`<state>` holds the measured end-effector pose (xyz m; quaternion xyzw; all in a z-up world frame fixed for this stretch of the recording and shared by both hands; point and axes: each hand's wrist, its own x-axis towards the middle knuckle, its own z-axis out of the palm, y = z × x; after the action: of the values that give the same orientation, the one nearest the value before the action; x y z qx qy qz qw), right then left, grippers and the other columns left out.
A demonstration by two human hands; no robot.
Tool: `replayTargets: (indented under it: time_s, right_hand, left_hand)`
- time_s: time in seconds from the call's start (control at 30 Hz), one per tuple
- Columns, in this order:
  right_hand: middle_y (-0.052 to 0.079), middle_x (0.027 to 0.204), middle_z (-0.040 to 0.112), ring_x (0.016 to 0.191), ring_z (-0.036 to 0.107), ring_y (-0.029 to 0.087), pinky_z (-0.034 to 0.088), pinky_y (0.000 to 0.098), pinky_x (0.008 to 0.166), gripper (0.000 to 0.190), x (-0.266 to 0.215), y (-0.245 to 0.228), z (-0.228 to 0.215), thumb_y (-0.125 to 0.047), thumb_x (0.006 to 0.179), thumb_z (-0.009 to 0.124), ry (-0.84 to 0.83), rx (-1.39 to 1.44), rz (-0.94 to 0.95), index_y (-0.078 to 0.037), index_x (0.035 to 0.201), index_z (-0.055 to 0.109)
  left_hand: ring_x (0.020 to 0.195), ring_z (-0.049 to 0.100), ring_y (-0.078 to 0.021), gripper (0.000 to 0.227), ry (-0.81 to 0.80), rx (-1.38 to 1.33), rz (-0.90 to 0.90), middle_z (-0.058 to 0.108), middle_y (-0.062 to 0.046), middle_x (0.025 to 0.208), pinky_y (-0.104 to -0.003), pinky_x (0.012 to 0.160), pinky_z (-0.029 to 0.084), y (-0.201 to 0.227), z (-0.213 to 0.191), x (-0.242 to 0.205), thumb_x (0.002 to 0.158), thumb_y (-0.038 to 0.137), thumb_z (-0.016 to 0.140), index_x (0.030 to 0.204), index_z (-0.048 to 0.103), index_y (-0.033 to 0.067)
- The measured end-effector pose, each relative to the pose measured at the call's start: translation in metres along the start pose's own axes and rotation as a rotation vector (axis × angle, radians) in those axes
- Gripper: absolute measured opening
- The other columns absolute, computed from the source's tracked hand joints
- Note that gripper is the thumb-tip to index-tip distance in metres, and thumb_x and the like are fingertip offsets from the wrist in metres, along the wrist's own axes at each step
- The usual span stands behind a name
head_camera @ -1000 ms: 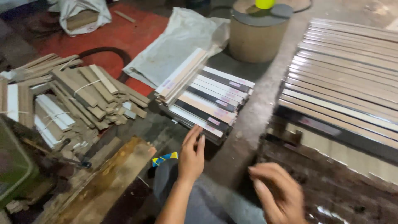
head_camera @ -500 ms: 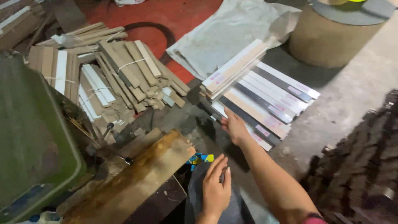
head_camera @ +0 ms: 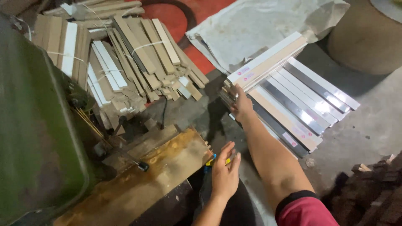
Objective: Operating an industrial punch machine to process wooden slats, including picking, positioning, and stacking.
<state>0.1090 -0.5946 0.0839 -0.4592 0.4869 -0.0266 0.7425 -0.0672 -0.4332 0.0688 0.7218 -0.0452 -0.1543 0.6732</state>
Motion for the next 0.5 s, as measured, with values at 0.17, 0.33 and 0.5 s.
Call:
replayTargets:
  time_s: [0.17, 0.33, 0.5]
  right_hand:
    - [0.006, 0.105, 0.063, 0.085, 0.067, 0.018, 0.051, 0.0283, 0.071, 0.06, -0.012, 0.002, -0.002, -0.05, 0.084, 0.067, -0.029, 0.202, -0.012, -0.013, 0.13, 0.056]
    - [0.012, 0.135, 0.066, 0.1, 0.064, 0.023, 0.051, 0.0331, 0.085, 0.069, -0.011, 0.021, -0.026, -0.048, 0.078, 0.064, 0.022, 0.302, -0.059, -0.017, 0.137, 0.051]
    - [0.01, 0.127, 0.056, 0.108, 0.053, 0.023, 0.043, 0.0313, 0.091, 0.068, -0.059, 0.045, -0.064, -0.05, 0.084, 0.055, 0.005, 0.245, -0.185, -0.012, 0.141, 0.048]
  left_hand:
    - [0.125, 0.065, -0.0201, 0.043, -0.014, 0.018, 0.059, 0.06, -0.006, 0.146, -0.034, 0.097, 0.062, 0.006, -0.006, -0.002, 0.099, 0.027, 0.056, 0.138, 0.061, 0.0091]
    - [0.13, 0.064, -0.0173, 0.046, -0.005, -0.001, -0.059, 0.064, -0.002, 0.144, -0.034, 0.101, 0.06, 0.014, -0.012, -0.003, 0.098, 0.034, 0.055, 0.138, 0.064, 0.013]
    - [0.123, 0.067, -0.0191, 0.039, 0.015, -0.046, 0.052, 0.061, -0.003, 0.144, -0.034, 0.1, 0.062, 0.008, -0.009, -0.008, 0.099, 0.026, 0.058, 0.131, 0.066, 0.0066]
